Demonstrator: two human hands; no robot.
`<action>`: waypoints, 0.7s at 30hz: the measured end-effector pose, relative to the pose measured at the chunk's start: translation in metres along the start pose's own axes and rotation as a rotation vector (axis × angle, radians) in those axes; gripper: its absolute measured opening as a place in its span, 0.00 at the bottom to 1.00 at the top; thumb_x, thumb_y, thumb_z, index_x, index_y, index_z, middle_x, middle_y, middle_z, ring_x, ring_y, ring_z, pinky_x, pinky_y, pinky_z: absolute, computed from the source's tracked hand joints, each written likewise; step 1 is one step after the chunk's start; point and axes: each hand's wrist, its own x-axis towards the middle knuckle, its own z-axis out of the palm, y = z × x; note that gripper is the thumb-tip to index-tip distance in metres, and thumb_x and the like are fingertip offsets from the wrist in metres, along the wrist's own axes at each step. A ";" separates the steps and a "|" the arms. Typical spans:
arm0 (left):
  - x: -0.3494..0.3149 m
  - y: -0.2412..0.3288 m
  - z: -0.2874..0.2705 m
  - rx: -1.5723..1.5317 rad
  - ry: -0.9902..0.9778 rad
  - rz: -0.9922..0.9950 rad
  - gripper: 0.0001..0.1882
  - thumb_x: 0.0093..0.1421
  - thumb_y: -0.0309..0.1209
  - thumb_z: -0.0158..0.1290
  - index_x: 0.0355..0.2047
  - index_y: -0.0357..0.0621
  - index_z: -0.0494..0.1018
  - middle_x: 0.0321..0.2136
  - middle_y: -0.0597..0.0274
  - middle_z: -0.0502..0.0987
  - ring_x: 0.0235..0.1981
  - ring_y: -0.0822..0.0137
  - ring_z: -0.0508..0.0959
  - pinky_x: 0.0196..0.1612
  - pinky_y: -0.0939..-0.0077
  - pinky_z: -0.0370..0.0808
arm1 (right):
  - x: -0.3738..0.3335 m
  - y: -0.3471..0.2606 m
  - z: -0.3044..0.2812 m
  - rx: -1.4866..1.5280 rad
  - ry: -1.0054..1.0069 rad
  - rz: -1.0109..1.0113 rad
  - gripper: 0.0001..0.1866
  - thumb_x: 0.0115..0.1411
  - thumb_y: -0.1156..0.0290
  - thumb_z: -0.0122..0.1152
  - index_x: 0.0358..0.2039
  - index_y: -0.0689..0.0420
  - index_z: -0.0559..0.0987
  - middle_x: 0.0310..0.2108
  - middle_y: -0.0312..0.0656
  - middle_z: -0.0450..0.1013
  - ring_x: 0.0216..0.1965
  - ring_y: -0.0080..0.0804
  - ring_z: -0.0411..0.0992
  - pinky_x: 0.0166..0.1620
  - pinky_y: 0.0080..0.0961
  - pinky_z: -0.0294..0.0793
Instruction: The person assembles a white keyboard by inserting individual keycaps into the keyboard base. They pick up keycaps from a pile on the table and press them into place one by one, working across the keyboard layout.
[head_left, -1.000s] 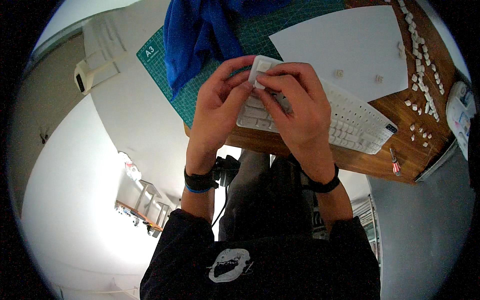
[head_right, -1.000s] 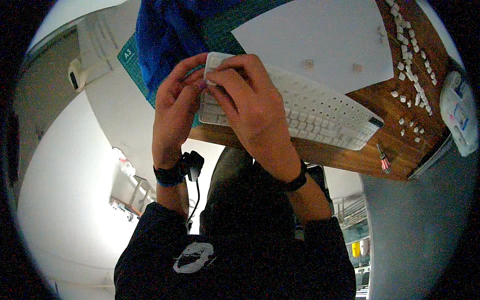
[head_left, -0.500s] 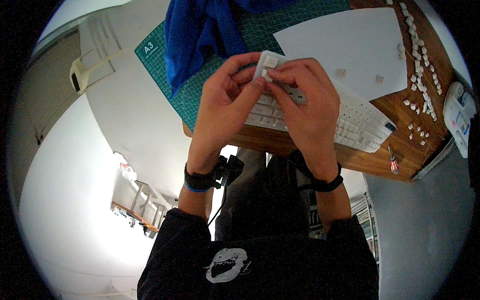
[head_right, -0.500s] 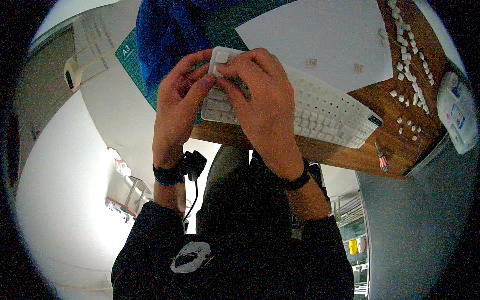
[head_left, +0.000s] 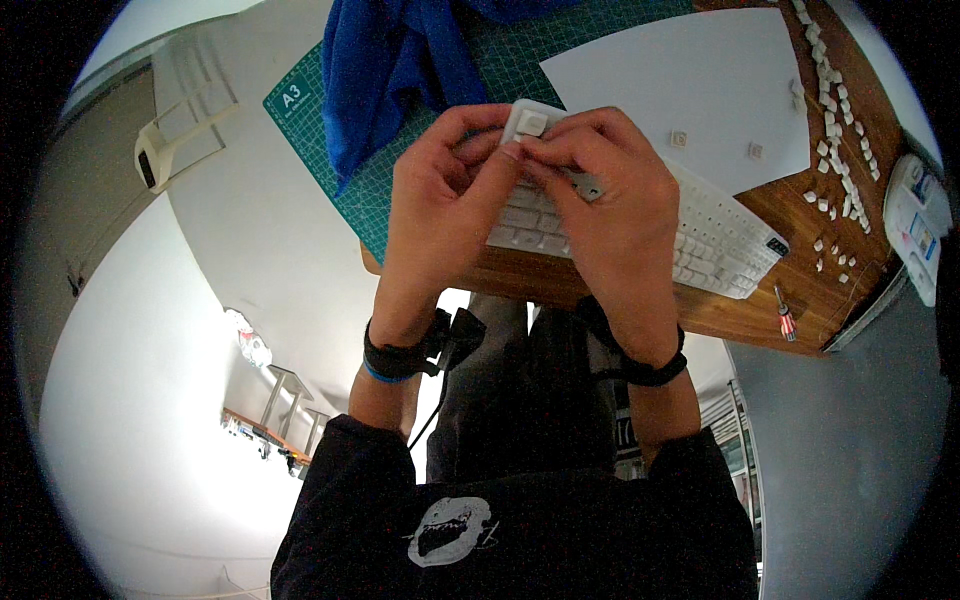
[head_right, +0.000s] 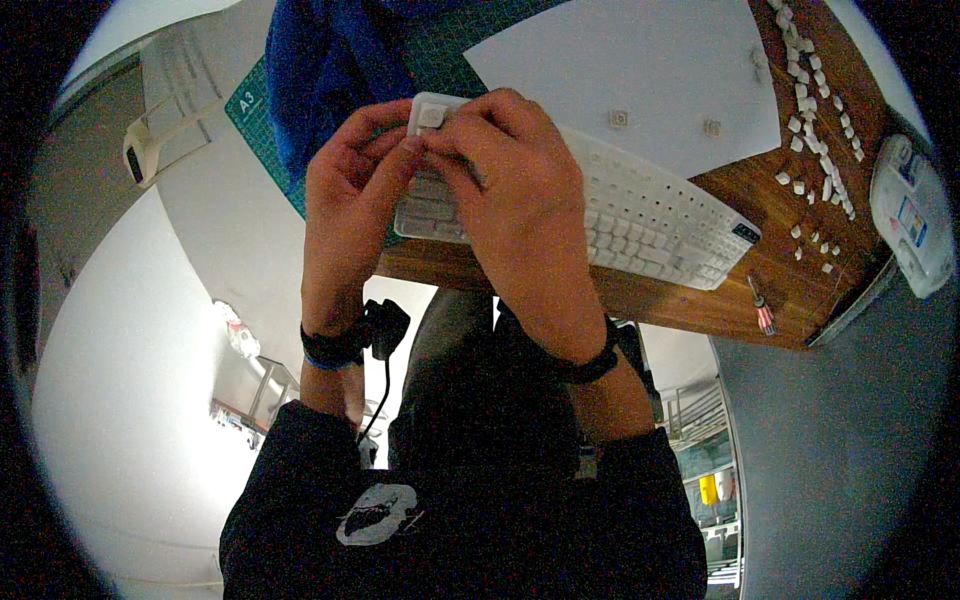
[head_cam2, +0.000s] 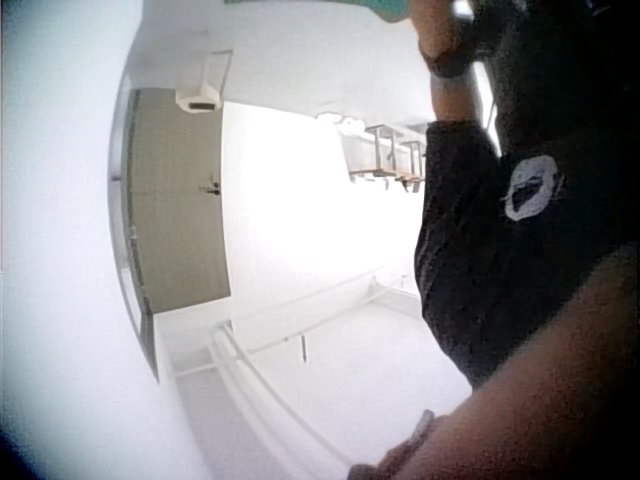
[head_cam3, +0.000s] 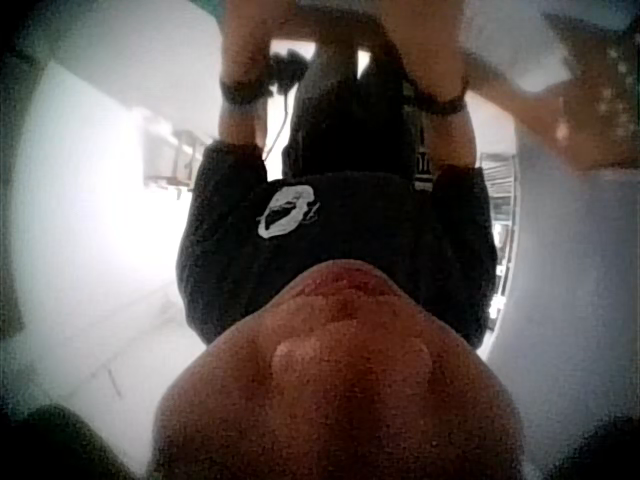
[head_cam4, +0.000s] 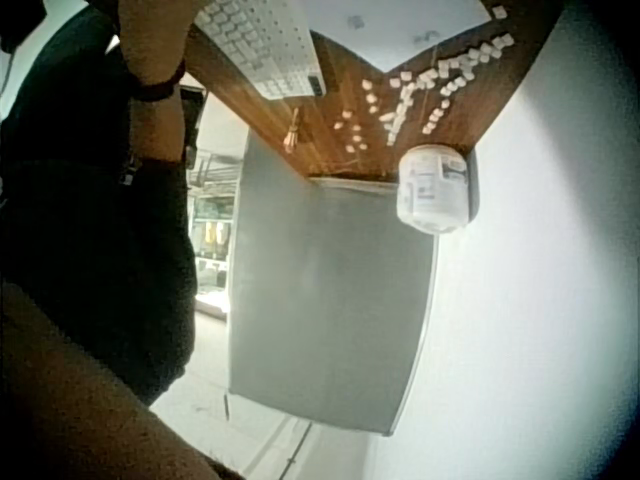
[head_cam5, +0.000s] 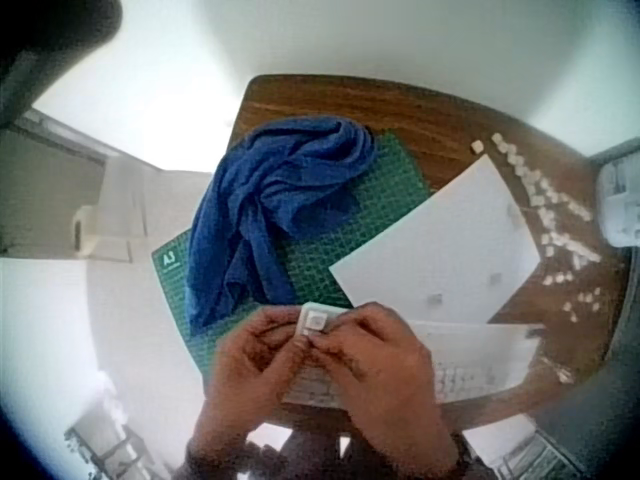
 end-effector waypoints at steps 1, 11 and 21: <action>0.001 -0.002 -0.002 0.005 -0.003 0.005 0.16 0.69 0.24 0.53 0.56 0.34 0.70 0.46 0.51 0.83 0.45 0.69 0.83 0.46 0.78 0.81 | -0.001 0.002 -0.002 -0.034 -0.005 -0.039 0.10 0.55 0.76 0.71 0.38 0.56 0.84 0.39 0.40 0.77 0.39 0.35 0.78 0.41 0.29 0.79; 0.013 -0.016 -0.015 0.078 0.084 -0.046 0.20 0.68 0.27 0.56 0.58 0.37 0.69 0.46 0.52 0.83 0.44 0.69 0.83 0.45 0.77 0.81 | -0.010 0.069 -0.070 -0.589 0.205 0.157 0.12 0.62 0.66 0.67 0.43 0.57 0.82 0.39 0.47 0.77 0.40 0.50 0.76 0.46 0.42 0.76; 0.021 -0.036 -0.006 0.036 0.080 -0.100 0.22 0.66 0.26 0.58 0.59 0.35 0.67 0.49 0.52 0.81 0.47 0.66 0.82 0.48 0.72 0.80 | 0.017 0.085 -0.083 -0.453 -0.003 0.122 0.11 0.62 0.69 0.65 0.43 0.59 0.79 0.37 0.47 0.77 0.37 0.45 0.79 0.43 0.40 0.77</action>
